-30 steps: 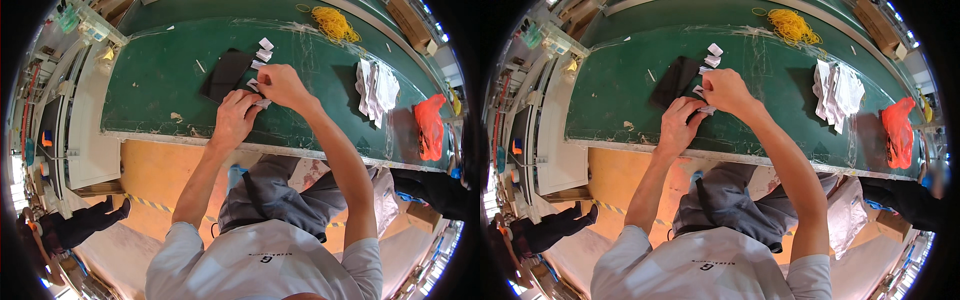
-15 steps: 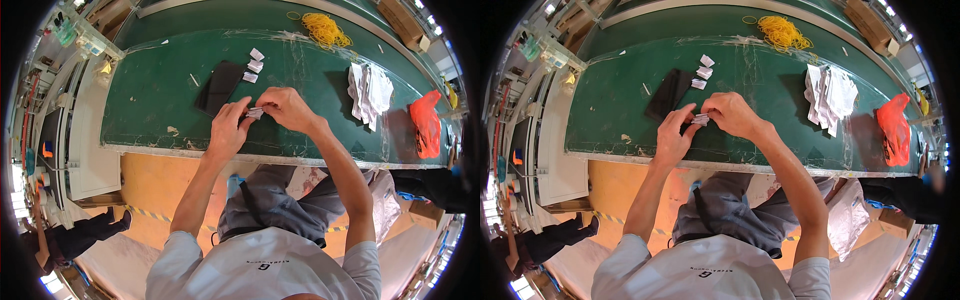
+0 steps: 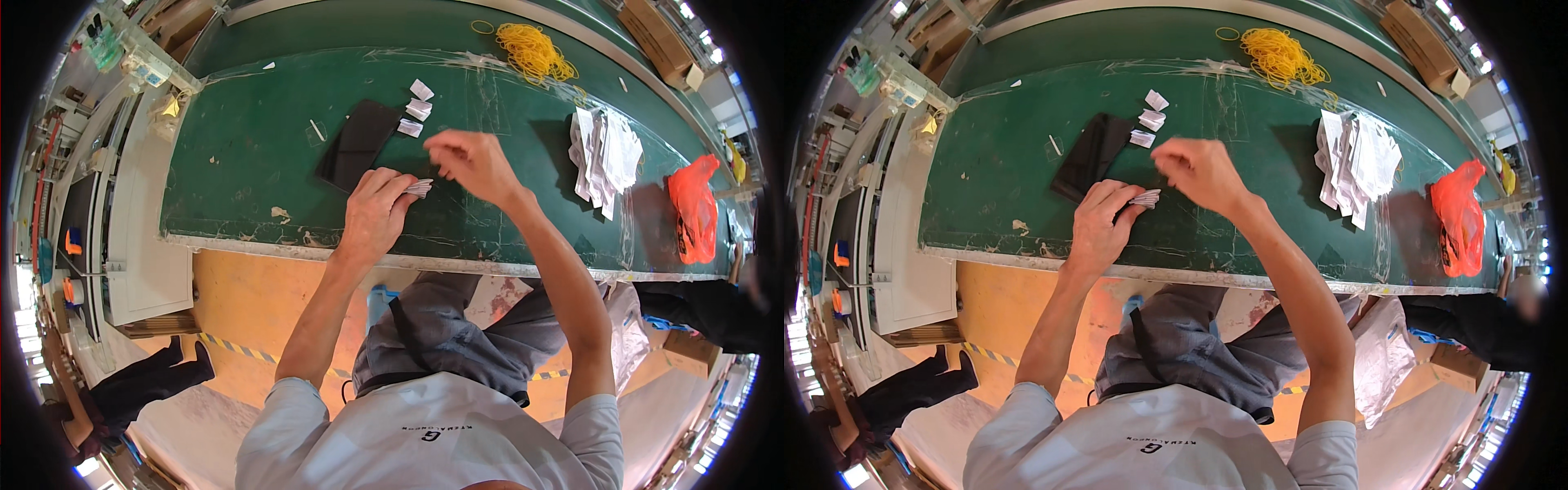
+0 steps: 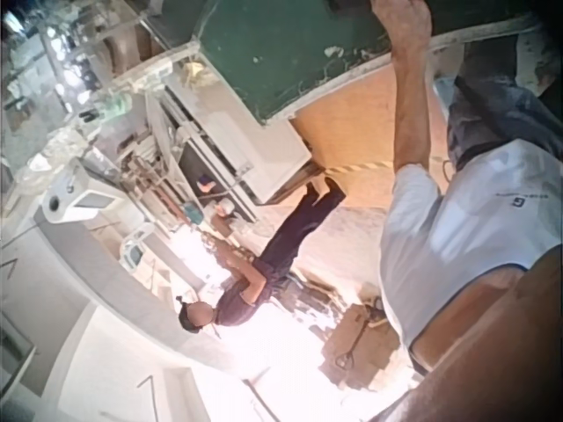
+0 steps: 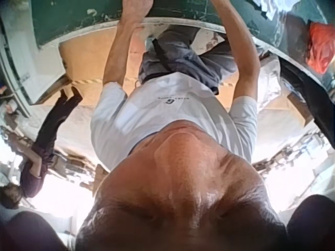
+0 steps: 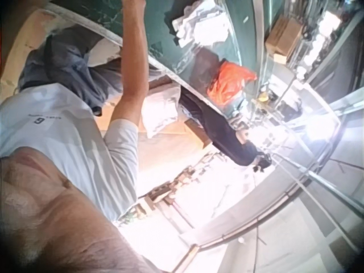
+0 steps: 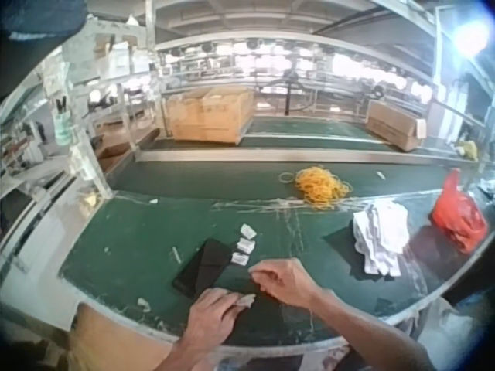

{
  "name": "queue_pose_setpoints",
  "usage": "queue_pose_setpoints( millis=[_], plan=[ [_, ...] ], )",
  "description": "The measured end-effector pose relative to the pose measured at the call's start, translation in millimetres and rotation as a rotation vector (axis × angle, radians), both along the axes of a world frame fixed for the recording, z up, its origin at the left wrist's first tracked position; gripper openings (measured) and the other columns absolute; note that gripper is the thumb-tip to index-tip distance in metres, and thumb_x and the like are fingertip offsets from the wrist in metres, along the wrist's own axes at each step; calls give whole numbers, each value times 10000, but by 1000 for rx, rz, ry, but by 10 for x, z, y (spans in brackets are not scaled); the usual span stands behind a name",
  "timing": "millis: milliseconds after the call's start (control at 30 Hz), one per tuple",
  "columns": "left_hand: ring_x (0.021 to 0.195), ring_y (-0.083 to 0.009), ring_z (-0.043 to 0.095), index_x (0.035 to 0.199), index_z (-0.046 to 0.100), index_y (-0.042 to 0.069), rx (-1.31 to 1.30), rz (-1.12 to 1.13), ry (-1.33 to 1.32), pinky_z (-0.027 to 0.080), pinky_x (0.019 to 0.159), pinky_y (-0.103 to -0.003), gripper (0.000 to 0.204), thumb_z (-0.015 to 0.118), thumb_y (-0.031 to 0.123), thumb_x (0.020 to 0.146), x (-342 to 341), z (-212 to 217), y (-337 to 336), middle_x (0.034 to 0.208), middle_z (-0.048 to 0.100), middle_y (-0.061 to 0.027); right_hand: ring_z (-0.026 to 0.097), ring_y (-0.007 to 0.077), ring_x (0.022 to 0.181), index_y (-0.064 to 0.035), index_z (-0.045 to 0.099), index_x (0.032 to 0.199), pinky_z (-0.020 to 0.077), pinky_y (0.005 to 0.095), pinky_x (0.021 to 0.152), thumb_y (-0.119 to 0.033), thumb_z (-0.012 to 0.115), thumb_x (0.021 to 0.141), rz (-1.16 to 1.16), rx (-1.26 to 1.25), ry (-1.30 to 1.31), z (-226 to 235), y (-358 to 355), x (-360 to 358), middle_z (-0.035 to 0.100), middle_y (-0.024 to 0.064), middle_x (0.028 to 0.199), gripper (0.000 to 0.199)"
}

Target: Folding and preparing small labels or instruction sheets at an assembly line.

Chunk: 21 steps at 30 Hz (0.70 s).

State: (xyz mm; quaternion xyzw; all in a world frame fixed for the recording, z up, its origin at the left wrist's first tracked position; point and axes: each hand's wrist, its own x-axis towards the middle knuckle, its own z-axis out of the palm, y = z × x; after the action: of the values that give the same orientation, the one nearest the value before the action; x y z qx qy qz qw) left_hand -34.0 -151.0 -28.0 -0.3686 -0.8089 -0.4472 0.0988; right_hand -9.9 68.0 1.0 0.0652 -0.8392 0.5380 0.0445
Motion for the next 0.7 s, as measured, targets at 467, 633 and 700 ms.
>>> queue_pose_setpoints(
  millis=[467, 633, 700],
  plan=[
    [927, -289, 658, 1078, 750, 33, 4, -4, -6, 548, 806, -393, 294, 806, -19, 794, -6, -5, 13, 1000, 692, -85, 695, 426, 779, -56, 732, 944, 562, 513, 709, -208, 747, 884, -279, 513, 119, -176, -164, -615, 725, 180, 830, 164],
    [936, -286, 661, 1081, 752, 29, -6, -4, -26, 548, 817, -389, 290, 799, -23, 799, 2, -5, 19, 1005, 696, -88, 708, 418, 861, -14, 708, 936, 573, 515, 746, -170, 740, 896, -264, 583, 159, -136, -171, -536, 697, 195, 998, 165],
    [941, -285, 661, 1082, 751, 28, -6, -3, -26, 545, 822, -390, 280, 788, -25, 809, -4, -23, 14, 1005, 693, -90, 705, 388, 925, -4, 708, 948, 584, 489, 778, -111, 721, 875, -171, 814, 198, -143, -214, -489, 647, 182, 1071, 130]
  ],
)
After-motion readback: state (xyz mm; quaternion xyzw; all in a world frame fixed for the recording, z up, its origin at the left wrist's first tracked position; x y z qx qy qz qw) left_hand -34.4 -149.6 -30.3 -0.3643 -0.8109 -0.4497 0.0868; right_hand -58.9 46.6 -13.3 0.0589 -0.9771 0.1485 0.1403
